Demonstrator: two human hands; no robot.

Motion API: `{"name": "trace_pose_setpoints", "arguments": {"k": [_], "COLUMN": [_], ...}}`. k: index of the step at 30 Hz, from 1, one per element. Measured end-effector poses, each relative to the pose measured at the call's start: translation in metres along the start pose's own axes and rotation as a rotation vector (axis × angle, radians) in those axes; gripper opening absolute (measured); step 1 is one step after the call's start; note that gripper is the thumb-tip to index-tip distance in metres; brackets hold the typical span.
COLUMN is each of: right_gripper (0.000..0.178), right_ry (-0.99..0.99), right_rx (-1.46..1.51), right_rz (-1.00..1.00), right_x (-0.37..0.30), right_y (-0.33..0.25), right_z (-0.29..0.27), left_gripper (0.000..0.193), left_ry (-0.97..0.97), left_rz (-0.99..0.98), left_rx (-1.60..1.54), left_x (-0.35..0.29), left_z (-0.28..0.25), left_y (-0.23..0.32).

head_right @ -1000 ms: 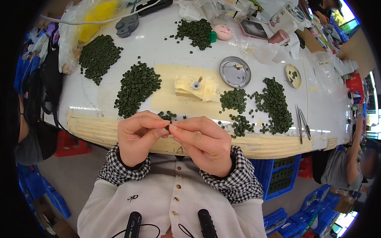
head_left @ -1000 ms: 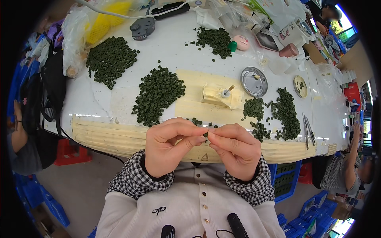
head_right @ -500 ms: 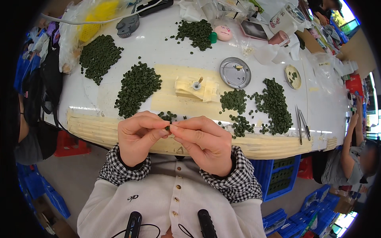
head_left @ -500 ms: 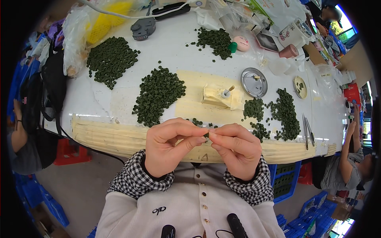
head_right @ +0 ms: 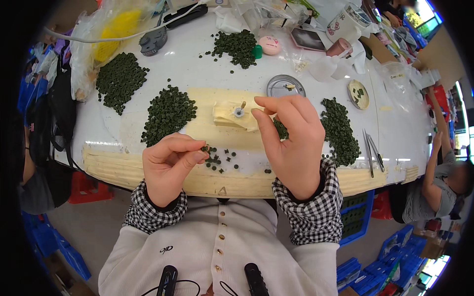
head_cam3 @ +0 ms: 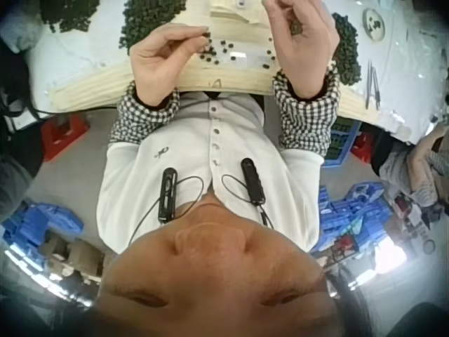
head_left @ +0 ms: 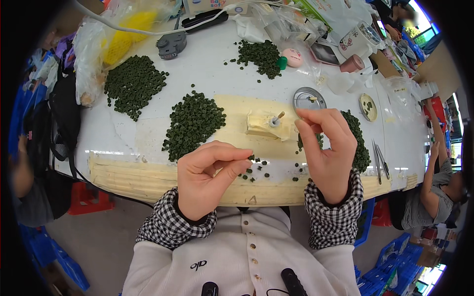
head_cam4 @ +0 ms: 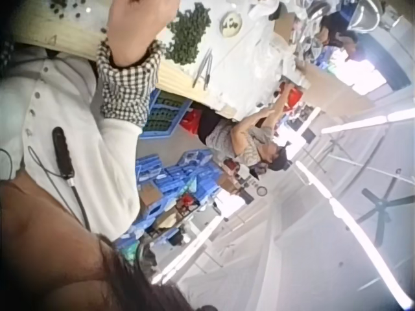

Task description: Assembling small green plastic components manually on a workbench.

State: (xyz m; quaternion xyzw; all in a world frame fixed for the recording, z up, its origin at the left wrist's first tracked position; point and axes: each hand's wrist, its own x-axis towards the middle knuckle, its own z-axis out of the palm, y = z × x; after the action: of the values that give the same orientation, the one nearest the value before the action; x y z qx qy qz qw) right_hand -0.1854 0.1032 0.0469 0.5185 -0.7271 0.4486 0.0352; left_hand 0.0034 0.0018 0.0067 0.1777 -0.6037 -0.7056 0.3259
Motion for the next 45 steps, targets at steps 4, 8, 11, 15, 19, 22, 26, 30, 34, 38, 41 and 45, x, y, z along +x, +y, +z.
{"name": "trace_pose_setpoints", "arguments": {"k": [4, 8, 11, 15, 19, 22, 26, 30, 34, 38, 41, 45], "right_gripper": [0.014, 0.010, 0.010, 0.012, 0.011, 0.009, 0.009, 0.010, 0.011, 0.011, 0.011, 0.011], "right_ry": [-0.113, -0.116, -0.019, -0.002, -0.161, -0.192, -0.221, -0.234, -0.244, -0.250, -0.250, -0.240], "right_rx": [0.000, 0.056, 0.041, 0.135, 0.374, 0.538, 0.513, 0.478, 0.429, 0.418, 0.422, 0.437], "right_rz": [0.007, 0.015, -0.036, -0.167, -0.219, -0.106, -0.130, -0.179, -0.222, -0.226, -0.221, -0.219], "right_x": [0.010, 0.009, 0.008, 0.007, 0.003, -0.004, -0.002, 0.000, 0.003, 0.004, 0.003, 0.003], "right_y": [0.015, 0.018, 0.008, -0.017, -0.012, -0.011, -0.012, -0.012, -0.014, -0.015, -0.015, -0.013], "right_z": [0.010, 0.015, 0.007, -0.007, 0.004, 0.015, 0.015, 0.015, 0.013, 0.013, 0.013, 0.014], "left_gripper": [0.020, 0.020, 0.019, 0.019, 0.018, 0.018, 0.018, 0.017, 0.017, 0.017, 0.017, 0.017], "left_ry": [0.026, 0.031, 0.036, 0.042, 0.028, 0.025, 0.011, 0.011, 0.014, 0.020, 0.023, 0.023], "left_rz": [-0.017, -0.030, -0.025, -0.026, -0.028, -0.024, -0.012, -0.006, -0.002, -0.007, -0.006, -0.008], "left_rx": [0.020, 0.023, 0.027, 0.048, 0.039, 0.031, 0.015, 0.014, 0.023, 0.019, 0.023, 0.026], "left_x": [0.004, 0.004, 0.004, 0.004, 0.004, 0.004, 0.004, 0.004, 0.004, 0.004, 0.004, 0.004], "left_z": [0.001, 0.000, 0.002, -0.001, 0.002, 0.002, 0.002, 0.002, 0.002, 0.001, 0.002, 0.001], "left_y": [-0.003, -0.007, -0.005, -0.007, -0.005, -0.007, -0.008, -0.008, -0.009, -0.010, -0.009, -0.009]}}
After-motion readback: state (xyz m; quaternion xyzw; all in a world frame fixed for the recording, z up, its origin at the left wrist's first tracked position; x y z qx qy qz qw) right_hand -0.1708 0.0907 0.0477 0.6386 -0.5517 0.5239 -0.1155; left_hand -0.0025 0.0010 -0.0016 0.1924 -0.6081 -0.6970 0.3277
